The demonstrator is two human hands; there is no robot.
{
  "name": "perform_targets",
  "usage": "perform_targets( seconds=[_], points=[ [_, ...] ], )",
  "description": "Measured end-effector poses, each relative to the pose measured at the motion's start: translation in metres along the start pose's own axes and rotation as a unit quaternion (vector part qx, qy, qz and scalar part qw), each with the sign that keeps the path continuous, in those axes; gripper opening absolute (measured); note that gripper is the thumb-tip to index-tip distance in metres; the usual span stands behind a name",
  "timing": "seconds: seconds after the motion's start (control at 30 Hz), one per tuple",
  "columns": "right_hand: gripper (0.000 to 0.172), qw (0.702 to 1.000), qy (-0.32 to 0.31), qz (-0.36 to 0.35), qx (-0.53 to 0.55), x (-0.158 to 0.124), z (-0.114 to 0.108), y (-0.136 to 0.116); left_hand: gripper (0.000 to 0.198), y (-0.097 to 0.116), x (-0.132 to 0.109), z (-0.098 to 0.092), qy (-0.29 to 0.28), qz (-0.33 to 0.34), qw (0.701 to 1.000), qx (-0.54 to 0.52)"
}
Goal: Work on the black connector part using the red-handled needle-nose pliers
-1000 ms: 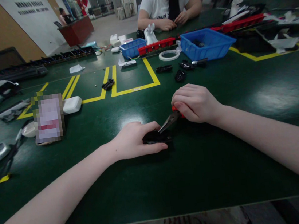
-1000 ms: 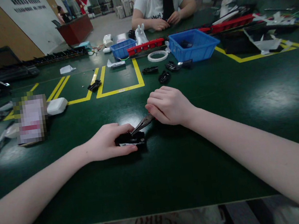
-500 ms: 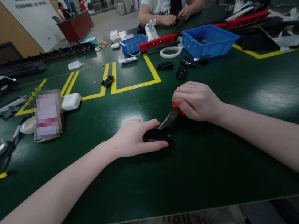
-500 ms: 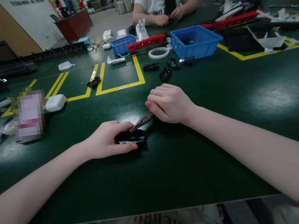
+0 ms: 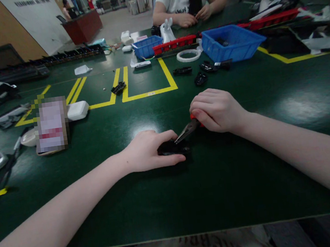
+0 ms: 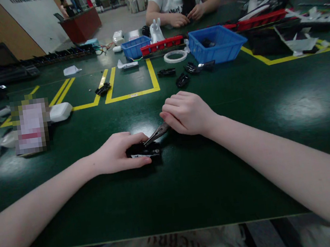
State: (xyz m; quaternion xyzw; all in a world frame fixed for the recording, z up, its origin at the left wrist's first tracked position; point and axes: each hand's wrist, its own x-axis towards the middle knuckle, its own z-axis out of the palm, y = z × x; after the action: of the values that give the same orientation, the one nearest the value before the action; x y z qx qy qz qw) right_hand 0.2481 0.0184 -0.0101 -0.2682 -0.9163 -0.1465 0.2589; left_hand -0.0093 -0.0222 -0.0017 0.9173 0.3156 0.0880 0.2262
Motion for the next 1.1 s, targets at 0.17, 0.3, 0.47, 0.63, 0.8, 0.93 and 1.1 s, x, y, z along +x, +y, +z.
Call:
perform_targets(
  seconds=[0.17, 0.3, 0.47, 0.63, 0.8, 0.93, 1.1],
  points=[
    [0.036, 1.0, -0.02, -0.008, -0.018, 0.0012, -0.0017, 0.0005, 0.04, 0.0, -0.0002, -0.0001, -0.003, -0.003, 1.0, 0.004],
    [0.035, 0.999, -0.021, -0.012, -0.023, 0.0013, -0.0027, -0.0002, 0.04, -0.0012, -0.0004, 0.0004, 0.001, 0.003, 1.0, 0.005],
    [0.034, 1.0, 0.003, 0.001, -0.003, -0.0006, -0.0006, 0.0005, 0.039, -0.0012, -0.0007, 0.0007, 0.009, 0.005, 1.0, 0.005],
    [0.033, 0.999, 0.016, 0.026, 0.03, -0.0025, 0.002, 0.0032, 0.04, -0.0007, -0.0004, 0.0003, 0.004, 0.001, 1.0, 0.005],
    [0.034, 0.998, 0.016, 0.033, 0.044, -0.0024, 0.001, 0.0015, 0.04, -0.0009, -0.0001, 0.0005, 0.004, 0.002, 1.0, 0.001],
    [0.035, 0.999, 0.009, 0.021, 0.035, -0.0012, 0.0004, -0.0003, 0.039, -0.0006, -0.0003, 0.0011, 0.008, 0.005, 1.0, 0.0],
    [0.036, 1.0, 0.011, 0.01, 0.021, -0.0005, 0.0019, 0.0003, 0.038, -0.0003, -0.0006, 0.0015, 0.011, 0.003, 1.0, 0.006]
  ],
)
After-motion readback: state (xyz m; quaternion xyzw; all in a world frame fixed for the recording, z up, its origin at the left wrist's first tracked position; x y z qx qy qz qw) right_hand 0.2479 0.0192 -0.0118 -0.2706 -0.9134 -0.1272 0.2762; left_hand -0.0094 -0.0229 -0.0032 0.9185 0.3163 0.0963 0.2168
